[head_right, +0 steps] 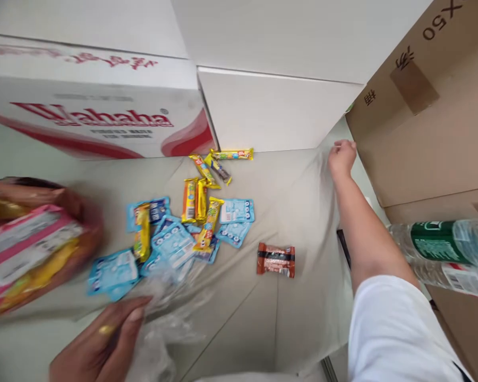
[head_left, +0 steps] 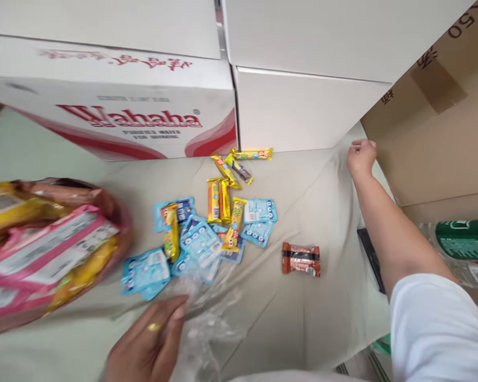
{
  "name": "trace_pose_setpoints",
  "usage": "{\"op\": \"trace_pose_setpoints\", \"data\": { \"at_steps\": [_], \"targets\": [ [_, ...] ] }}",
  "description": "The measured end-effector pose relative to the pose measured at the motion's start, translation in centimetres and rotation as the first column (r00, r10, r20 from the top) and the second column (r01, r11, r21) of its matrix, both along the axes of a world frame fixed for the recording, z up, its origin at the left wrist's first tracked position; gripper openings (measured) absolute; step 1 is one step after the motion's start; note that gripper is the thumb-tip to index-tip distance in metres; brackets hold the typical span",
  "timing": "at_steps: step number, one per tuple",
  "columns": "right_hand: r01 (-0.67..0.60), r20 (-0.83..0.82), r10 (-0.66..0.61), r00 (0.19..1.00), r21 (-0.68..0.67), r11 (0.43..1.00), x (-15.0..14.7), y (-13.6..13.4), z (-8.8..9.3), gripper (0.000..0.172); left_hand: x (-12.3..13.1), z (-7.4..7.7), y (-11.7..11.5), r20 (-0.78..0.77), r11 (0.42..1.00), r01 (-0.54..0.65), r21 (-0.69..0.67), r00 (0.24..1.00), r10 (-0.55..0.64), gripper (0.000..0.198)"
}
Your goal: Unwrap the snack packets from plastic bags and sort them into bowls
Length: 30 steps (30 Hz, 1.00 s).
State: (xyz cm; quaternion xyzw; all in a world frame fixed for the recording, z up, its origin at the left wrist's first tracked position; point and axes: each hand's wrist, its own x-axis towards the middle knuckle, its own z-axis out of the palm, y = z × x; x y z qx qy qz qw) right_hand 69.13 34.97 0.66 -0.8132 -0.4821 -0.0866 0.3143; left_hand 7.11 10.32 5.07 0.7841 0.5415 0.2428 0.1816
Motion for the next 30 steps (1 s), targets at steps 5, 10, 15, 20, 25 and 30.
{"op": "trace_pose_setpoints", "data": {
  "at_steps": [5,10,15,20,25,30],
  "targets": [
    [-0.211,-0.189,0.213,0.959,0.032,0.977,-8.1,-10.5,3.8,0.023,5.4,2.4,4.3,0.215,0.999,0.043,-0.029,0.976,-0.036,0.048],
    [-0.251,-0.214,0.270,0.939,0.114,0.961,-16.1,-22.7,7.1,0.024,5.0,5.7,7.0,0.278,0.980,0.174,-0.097,0.950,-0.142,0.055],
    [-0.124,-0.273,0.145,0.951,0.093,0.988,-22.3,-33.9,6.7,0.026,-2.5,5.4,4.4,0.204,0.993,-0.111,0.045,0.974,0.099,0.038],
    [-0.281,-0.123,0.290,0.949,0.082,0.956,-28.1,-34.4,6.8,0.054,-9.0,2.5,3.2,0.019,0.897,-0.392,0.205,0.918,0.396,0.048],
    [-0.629,-0.034,0.633,0.773,-0.165,0.760,-33.9,-26.1,7.8,0.106,-9.9,2.0,3.3,-0.169,0.928,-0.330,0.169,0.918,0.358,0.047],
    [-0.705,-0.135,0.759,0.637,-0.500,0.503,-40.2,-21.8,5.1,0.084,-8.8,1.7,4.3,-0.231,0.944,-0.317,0.089,0.916,0.329,0.035]
  ]
}}
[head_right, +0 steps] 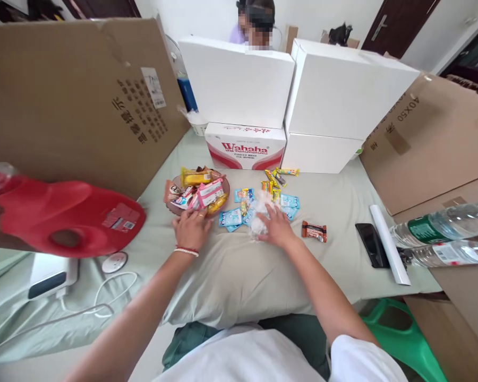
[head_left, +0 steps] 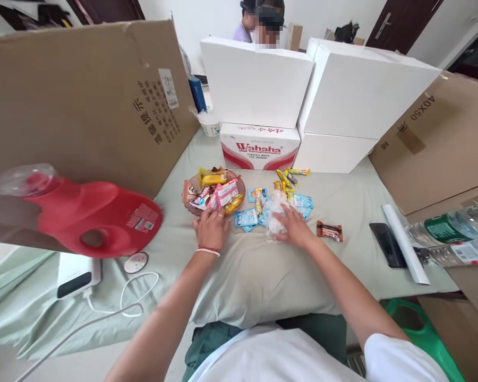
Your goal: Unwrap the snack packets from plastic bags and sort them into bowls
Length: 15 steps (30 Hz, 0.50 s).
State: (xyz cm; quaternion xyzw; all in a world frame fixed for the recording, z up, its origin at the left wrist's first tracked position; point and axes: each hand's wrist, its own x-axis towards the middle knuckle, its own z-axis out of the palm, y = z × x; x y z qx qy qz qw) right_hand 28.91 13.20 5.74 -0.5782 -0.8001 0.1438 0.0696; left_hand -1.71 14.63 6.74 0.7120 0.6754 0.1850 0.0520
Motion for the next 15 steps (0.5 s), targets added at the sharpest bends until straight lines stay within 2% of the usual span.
{"op": "trace_pose_setpoints", "data": {
  "at_steps": [3,6,9,11,12,13,14,15],
  "targets": [
    [0.018,-0.013,-0.018,1.000,0.031,0.999,-1.4,-1.4,-2.9,0.060,0.0,-0.7,0.4,0.074,1.000,0.015,0.022,0.997,-0.017,0.028],
    [0.021,-0.098,-0.006,0.995,0.146,0.989,-0.8,-4.3,-5.4,0.060,-0.2,-1.0,0.2,0.168,0.984,0.146,0.103,0.972,-0.161,0.027],
    [0.051,-0.168,-0.015,0.986,0.213,0.976,0.3,-7.1,-7.1,0.062,0.6,0.0,-0.1,0.291,0.960,0.235,0.149,0.918,-0.270,0.024],
    [0.073,-0.198,-0.027,0.980,0.232,0.970,0.8,-8.3,-7.4,0.062,2.4,1.5,0.5,0.456,0.969,0.196,0.150,0.856,-0.244,0.026],
    [0.082,-0.209,-0.032,0.977,0.235,0.969,0.9,-8.6,-7.5,0.062,3.5,2.4,1.1,0.585,0.980,0.144,0.137,0.786,-0.198,0.028],
    [0.089,-0.216,-0.037,0.976,0.236,0.968,0.9,-8.8,-7.4,0.062,4.8,3.3,2.0,0.723,0.990,0.082,0.117,0.676,-0.142,0.031],
    [0.092,-0.222,-0.039,0.974,0.234,0.968,0.9,-8.9,-7.3,0.062,6.1,4.1,3.2,0.864,0.997,0.028,0.076,0.497,-0.080,0.032],
    [0.096,-0.227,-0.042,0.973,0.232,0.968,0.9,-8.9,-7.2,0.062,7.3,4.7,4.5,0.963,1.000,-0.008,0.002,0.269,0.001,0.034]
  ]
}}
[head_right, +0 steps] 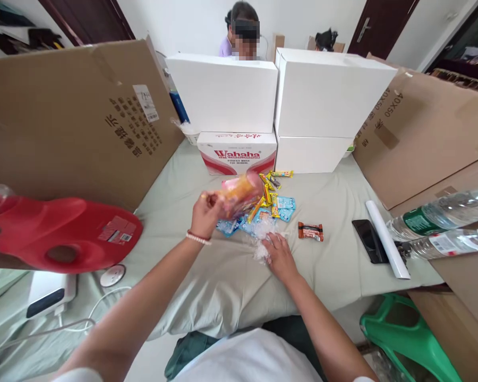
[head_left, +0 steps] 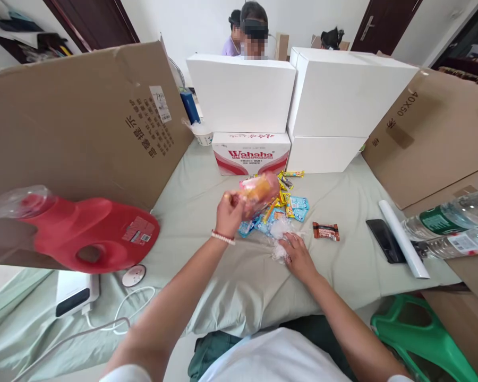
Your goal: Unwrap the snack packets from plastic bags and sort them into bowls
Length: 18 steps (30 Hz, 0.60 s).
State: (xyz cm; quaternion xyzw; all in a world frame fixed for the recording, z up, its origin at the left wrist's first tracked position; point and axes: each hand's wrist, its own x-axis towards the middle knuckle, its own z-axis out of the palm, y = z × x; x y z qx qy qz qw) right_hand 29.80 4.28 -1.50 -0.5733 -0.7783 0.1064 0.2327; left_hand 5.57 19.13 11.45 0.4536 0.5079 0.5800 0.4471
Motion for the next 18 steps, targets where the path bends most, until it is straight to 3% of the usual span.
{"op": "trace_pose_setpoints", "data": {
  "at_steps": [4,7,13,18],
  "targets": [
    [0.008,-0.018,-0.008,1.000,-0.001,1.000,-0.4,0.1,0.4,0.061,3.0,0.9,5.4,0.180,0.990,0.006,-0.143,0.983,0.020,0.028],
    [0.014,-0.025,-0.015,1.000,-0.013,1.000,-0.6,-0.1,0.8,0.060,3.3,0.6,7.3,0.243,0.967,0.087,-0.238,0.970,-0.028,0.028],
    [-0.009,-0.118,0.005,0.993,-0.036,0.999,0.0,-0.4,1.1,0.073,1.1,0.1,5.1,0.293,0.950,0.221,-0.223,0.944,-0.151,0.025],
    [0.003,-0.183,-0.007,0.983,-0.023,1.000,-0.9,2.7,2.0,0.064,-1.6,0.4,2.6,0.161,0.949,0.304,-0.087,0.944,-0.288,0.048]
  ]
}}
